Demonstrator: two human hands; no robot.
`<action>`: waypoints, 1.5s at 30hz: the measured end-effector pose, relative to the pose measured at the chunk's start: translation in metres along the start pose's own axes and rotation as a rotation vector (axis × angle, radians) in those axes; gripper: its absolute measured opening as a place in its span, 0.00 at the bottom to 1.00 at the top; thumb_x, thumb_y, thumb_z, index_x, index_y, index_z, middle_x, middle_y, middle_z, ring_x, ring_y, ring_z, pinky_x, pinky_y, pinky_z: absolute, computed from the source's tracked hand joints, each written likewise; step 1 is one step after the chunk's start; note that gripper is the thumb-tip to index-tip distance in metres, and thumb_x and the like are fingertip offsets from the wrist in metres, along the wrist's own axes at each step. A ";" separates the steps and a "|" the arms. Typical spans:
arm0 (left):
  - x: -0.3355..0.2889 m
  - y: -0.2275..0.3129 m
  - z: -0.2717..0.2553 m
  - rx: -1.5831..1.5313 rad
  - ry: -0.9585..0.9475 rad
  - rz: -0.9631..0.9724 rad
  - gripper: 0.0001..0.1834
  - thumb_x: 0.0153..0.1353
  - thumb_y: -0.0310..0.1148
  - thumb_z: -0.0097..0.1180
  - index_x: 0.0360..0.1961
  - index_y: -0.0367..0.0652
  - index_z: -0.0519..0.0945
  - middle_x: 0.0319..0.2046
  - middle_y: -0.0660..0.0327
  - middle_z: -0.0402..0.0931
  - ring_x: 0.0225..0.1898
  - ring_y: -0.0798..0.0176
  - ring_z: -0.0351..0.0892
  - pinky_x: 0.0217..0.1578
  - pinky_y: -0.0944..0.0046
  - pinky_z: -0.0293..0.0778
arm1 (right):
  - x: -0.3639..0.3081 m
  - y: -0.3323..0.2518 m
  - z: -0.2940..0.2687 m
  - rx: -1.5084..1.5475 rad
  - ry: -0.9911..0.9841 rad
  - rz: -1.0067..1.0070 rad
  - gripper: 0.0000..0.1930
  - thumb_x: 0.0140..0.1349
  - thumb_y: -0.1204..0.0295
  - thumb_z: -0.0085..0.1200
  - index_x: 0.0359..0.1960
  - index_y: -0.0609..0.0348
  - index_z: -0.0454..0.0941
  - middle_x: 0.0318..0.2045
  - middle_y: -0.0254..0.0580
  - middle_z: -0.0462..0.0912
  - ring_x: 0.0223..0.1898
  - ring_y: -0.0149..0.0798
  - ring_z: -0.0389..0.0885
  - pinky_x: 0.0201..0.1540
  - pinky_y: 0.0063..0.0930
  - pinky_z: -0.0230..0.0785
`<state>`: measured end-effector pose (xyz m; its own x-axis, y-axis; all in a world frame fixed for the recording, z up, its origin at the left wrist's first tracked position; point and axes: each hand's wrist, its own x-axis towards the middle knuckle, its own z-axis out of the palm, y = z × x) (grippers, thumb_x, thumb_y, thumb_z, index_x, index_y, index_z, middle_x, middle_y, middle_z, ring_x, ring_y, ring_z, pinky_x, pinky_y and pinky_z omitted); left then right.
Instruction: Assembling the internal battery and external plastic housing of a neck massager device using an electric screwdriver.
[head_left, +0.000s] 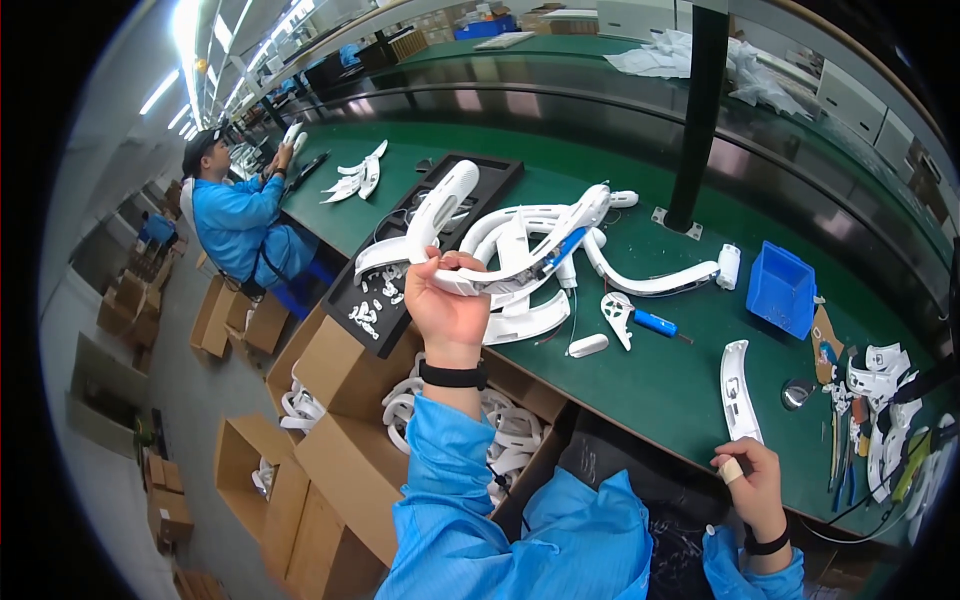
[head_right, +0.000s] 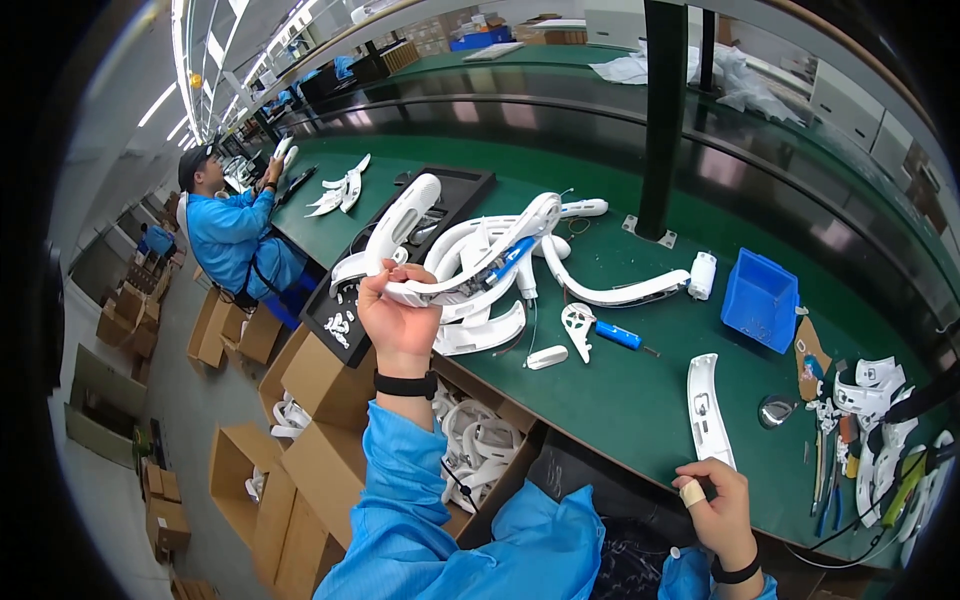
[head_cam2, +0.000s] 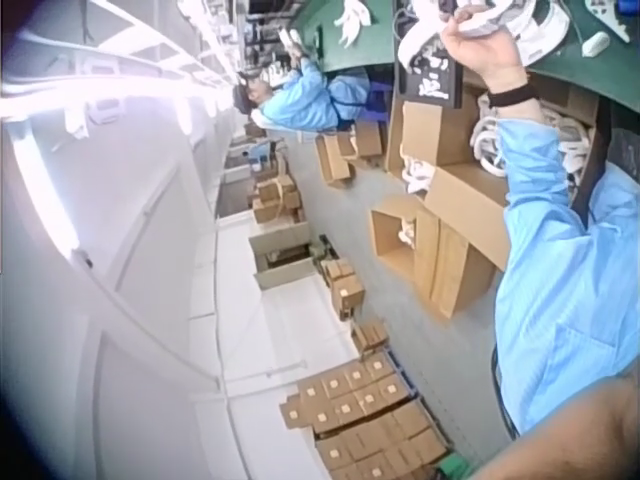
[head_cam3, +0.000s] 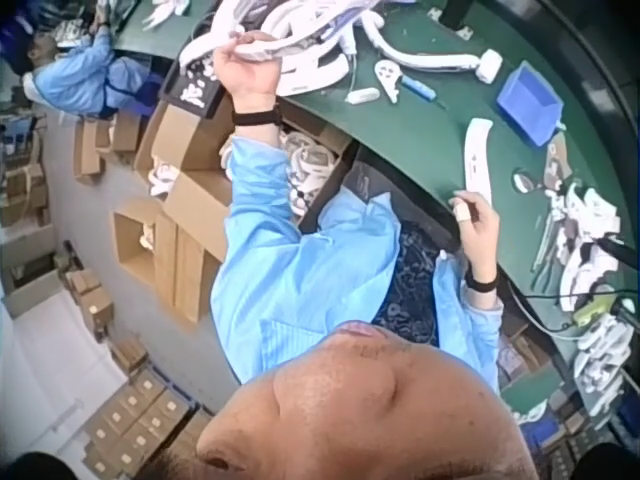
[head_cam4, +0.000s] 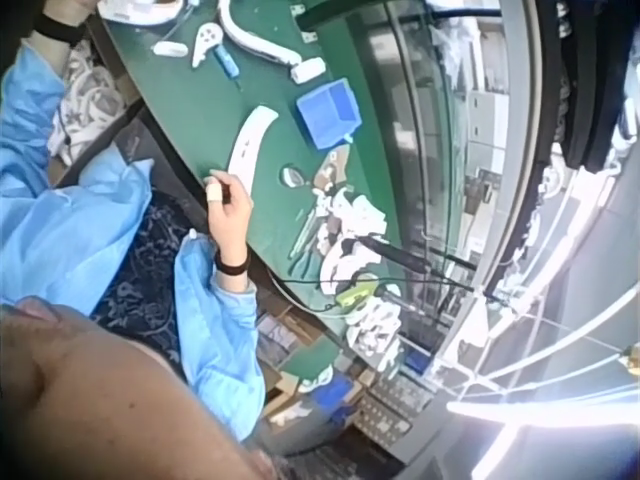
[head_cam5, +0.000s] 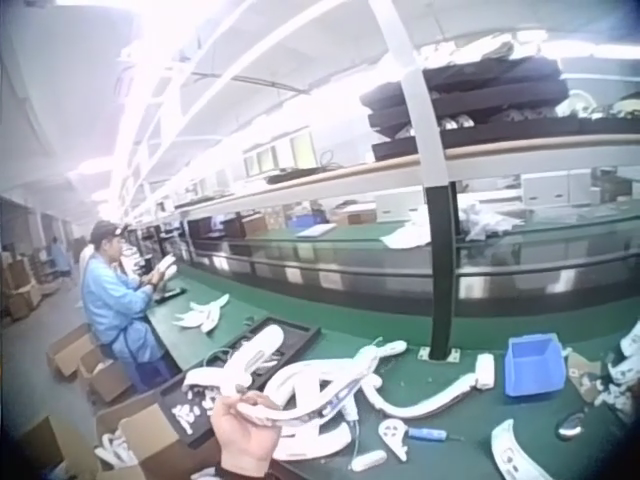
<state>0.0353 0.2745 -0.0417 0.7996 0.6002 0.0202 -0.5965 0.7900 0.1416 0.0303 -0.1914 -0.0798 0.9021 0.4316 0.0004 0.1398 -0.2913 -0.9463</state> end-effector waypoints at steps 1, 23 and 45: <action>0.007 0.000 -0.001 0.017 0.034 0.050 0.09 0.53 0.26 0.58 0.37 0.41 0.79 0.28 0.64 0.74 0.33 0.65 0.77 0.46 0.60 0.77 | 0.001 0.003 0.001 0.010 -0.002 0.037 0.05 0.64 0.78 0.58 0.38 0.68 0.82 0.29 0.43 0.86 0.30 0.32 0.85 0.37 0.25 0.76; 0.212 0.068 -0.084 0.378 0.195 0.275 0.07 0.53 0.28 0.57 0.34 0.44 0.75 0.32 0.60 0.76 0.38 0.57 0.77 0.53 0.47 0.74 | 0.006 0.013 0.030 -0.378 0.140 -0.287 0.04 0.52 0.81 0.61 0.30 0.61 0.82 0.17 0.39 0.72 0.17 0.38 0.71 0.22 0.33 0.61; 0.191 0.018 -0.050 0.344 0.221 0.147 0.12 0.51 0.25 0.56 0.38 0.41 0.74 0.31 0.60 0.74 0.36 0.58 0.76 0.49 0.52 0.75 | 0.002 0.014 0.026 -0.355 0.149 -0.287 0.04 0.52 0.82 0.60 0.31 0.62 0.83 0.21 0.38 0.78 0.19 0.37 0.74 0.24 0.31 0.65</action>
<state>0.1734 0.4099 -0.0850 0.6518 0.7450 -0.1420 -0.6150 0.6288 0.4758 0.0236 -0.1720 -0.1013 0.8514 0.4182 0.3166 0.4996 -0.4628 -0.7322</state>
